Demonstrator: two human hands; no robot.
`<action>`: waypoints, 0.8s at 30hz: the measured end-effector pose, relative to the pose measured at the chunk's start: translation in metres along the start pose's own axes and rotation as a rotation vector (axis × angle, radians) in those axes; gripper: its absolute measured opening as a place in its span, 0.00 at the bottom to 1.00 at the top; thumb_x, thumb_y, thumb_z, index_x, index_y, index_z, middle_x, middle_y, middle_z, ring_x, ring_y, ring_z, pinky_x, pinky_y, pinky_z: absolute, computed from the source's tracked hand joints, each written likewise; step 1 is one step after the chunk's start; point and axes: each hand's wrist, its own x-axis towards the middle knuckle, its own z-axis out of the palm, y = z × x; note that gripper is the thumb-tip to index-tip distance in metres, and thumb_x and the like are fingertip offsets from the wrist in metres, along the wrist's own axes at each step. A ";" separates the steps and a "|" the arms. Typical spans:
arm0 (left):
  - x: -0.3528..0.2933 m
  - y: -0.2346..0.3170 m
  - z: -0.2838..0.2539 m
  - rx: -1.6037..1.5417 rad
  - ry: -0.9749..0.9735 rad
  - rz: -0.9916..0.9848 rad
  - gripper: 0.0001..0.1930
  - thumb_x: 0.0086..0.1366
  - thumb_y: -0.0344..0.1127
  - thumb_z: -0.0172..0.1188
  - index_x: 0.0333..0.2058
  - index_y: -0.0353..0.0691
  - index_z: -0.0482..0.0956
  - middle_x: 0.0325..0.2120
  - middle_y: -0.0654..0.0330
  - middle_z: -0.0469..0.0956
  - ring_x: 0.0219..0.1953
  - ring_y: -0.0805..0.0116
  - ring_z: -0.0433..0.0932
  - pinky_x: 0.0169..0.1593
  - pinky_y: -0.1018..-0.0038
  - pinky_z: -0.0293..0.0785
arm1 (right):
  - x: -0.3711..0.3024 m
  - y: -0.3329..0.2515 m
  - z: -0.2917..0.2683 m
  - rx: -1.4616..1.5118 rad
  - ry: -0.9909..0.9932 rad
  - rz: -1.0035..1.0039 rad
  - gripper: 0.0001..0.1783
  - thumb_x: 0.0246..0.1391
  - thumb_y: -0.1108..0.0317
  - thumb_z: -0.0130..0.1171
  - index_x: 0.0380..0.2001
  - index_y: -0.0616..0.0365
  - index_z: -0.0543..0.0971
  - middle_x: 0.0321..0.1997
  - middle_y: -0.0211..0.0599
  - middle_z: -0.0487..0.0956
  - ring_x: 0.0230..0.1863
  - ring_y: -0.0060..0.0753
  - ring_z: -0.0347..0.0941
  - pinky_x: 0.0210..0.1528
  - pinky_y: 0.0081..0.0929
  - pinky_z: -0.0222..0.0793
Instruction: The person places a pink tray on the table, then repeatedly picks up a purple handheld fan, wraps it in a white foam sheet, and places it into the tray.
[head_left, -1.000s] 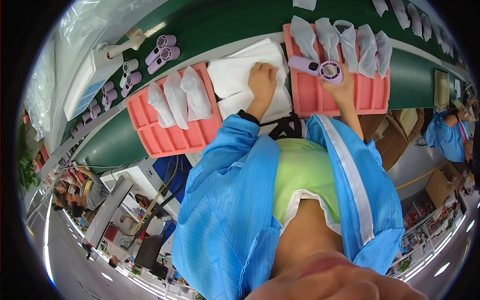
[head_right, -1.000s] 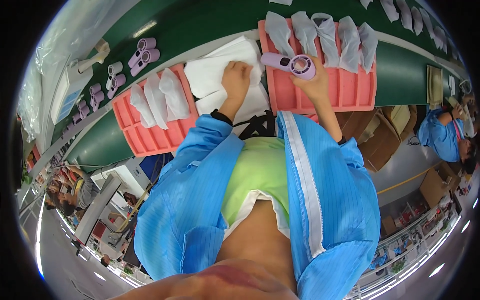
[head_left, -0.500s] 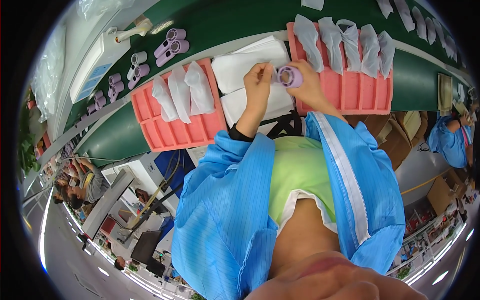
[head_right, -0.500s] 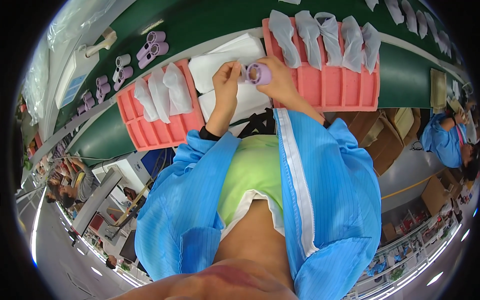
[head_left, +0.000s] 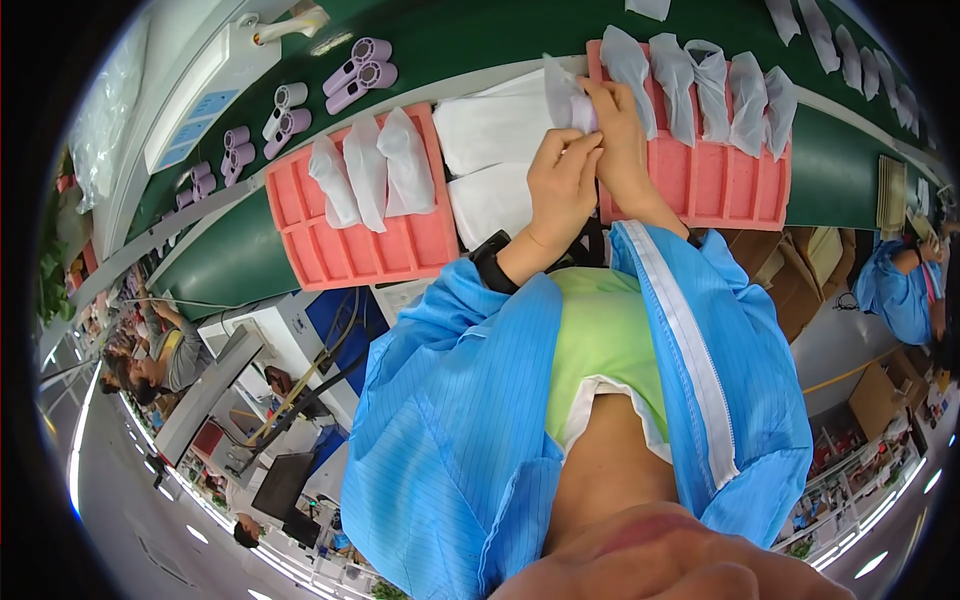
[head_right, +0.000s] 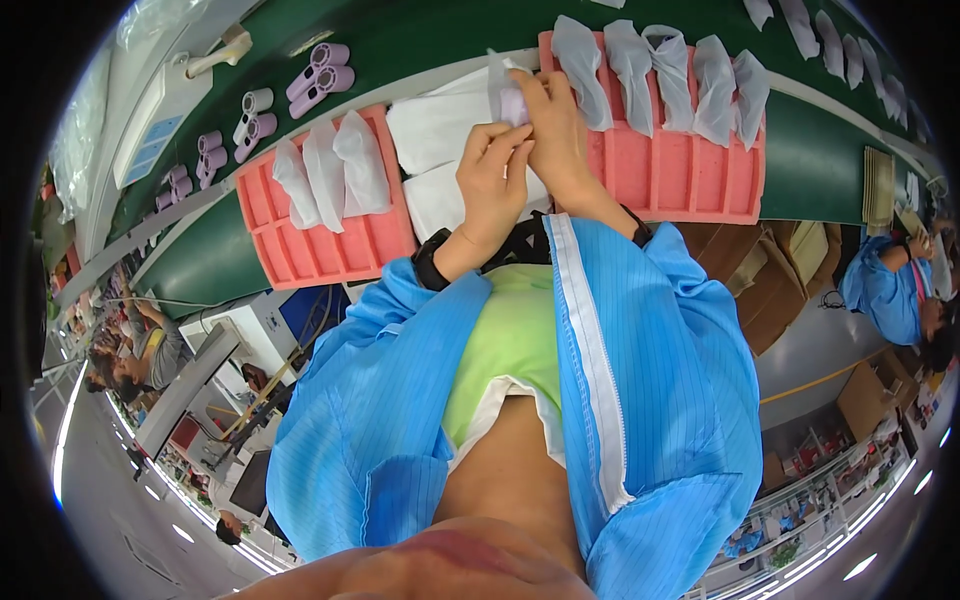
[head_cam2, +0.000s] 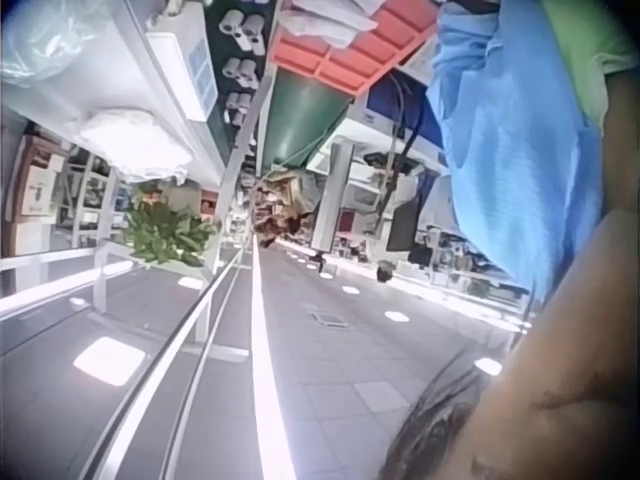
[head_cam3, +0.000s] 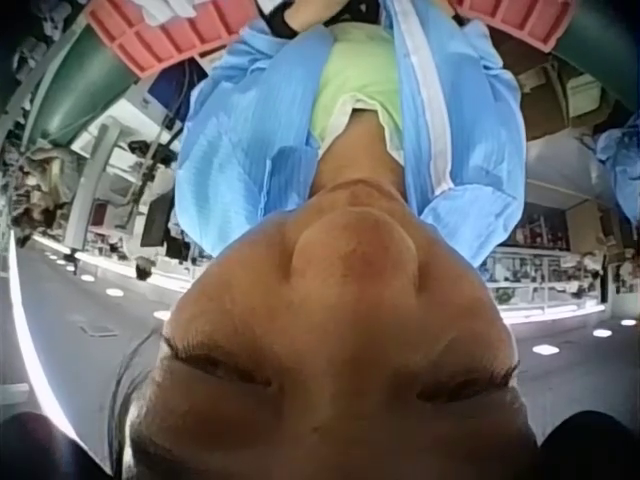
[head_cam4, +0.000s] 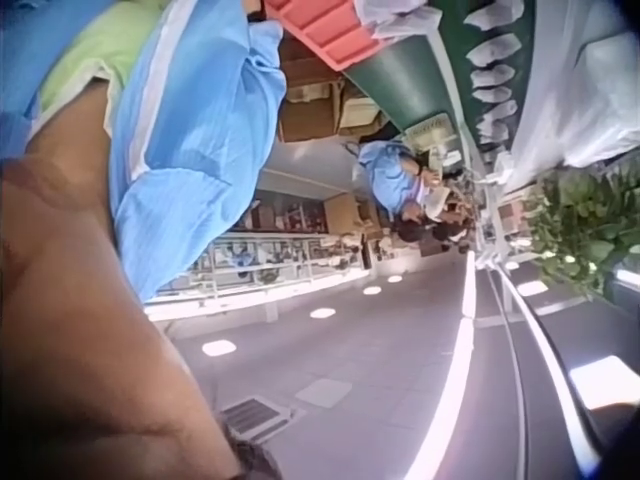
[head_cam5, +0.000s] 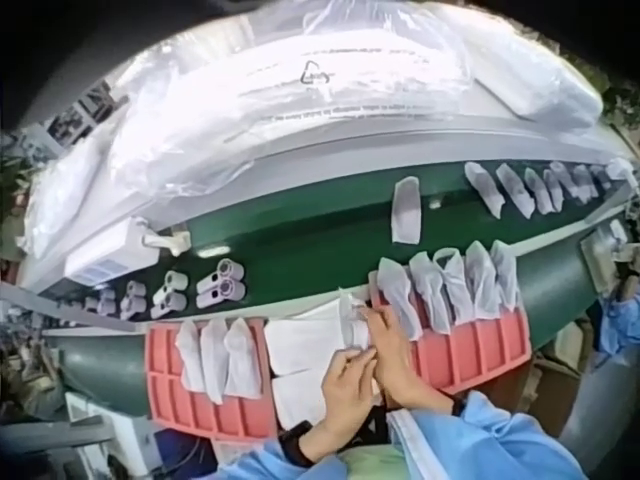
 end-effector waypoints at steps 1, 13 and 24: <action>0.000 0.002 -0.002 -0.002 0.000 0.001 0.11 0.53 0.22 0.61 0.37 0.35 0.78 0.33 0.56 0.73 0.29 0.63 0.73 0.35 0.72 0.70 | 0.001 0.006 0.003 -0.011 0.040 0.011 0.33 0.37 0.76 0.62 0.53 0.57 0.69 0.45 0.46 0.69 0.44 0.51 0.70 0.43 0.35 0.70; 0.053 -0.011 -0.062 -0.133 -0.284 -0.138 0.30 0.43 0.25 0.69 0.49 0.41 0.72 0.46 0.57 0.69 0.47 0.59 0.72 0.45 0.69 0.71 | -0.022 0.001 -0.008 0.972 -0.277 0.202 0.31 0.37 0.73 0.63 0.49 0.65 0.69 0.49 0.48 0.72 0.50 0.47 0.70 0.49 0.31 0.66; 0.044 0.012 -0.036 -0.126 0.211 -0.055 0.17 0.42 0.33 0.72 0.34 0.45 0.80 0.45 0.57 0.67 0.50 0.57 0.66 0.49 0.68 0.65 | -0.014 0.009 0.004 0.032 -0.042 -0.045 0.26 0.42 0.72 0.62 0.47 0.66 0.69 0.35 0.52 0.76 0.34 0.55 0.75 0.37 0.39 0.71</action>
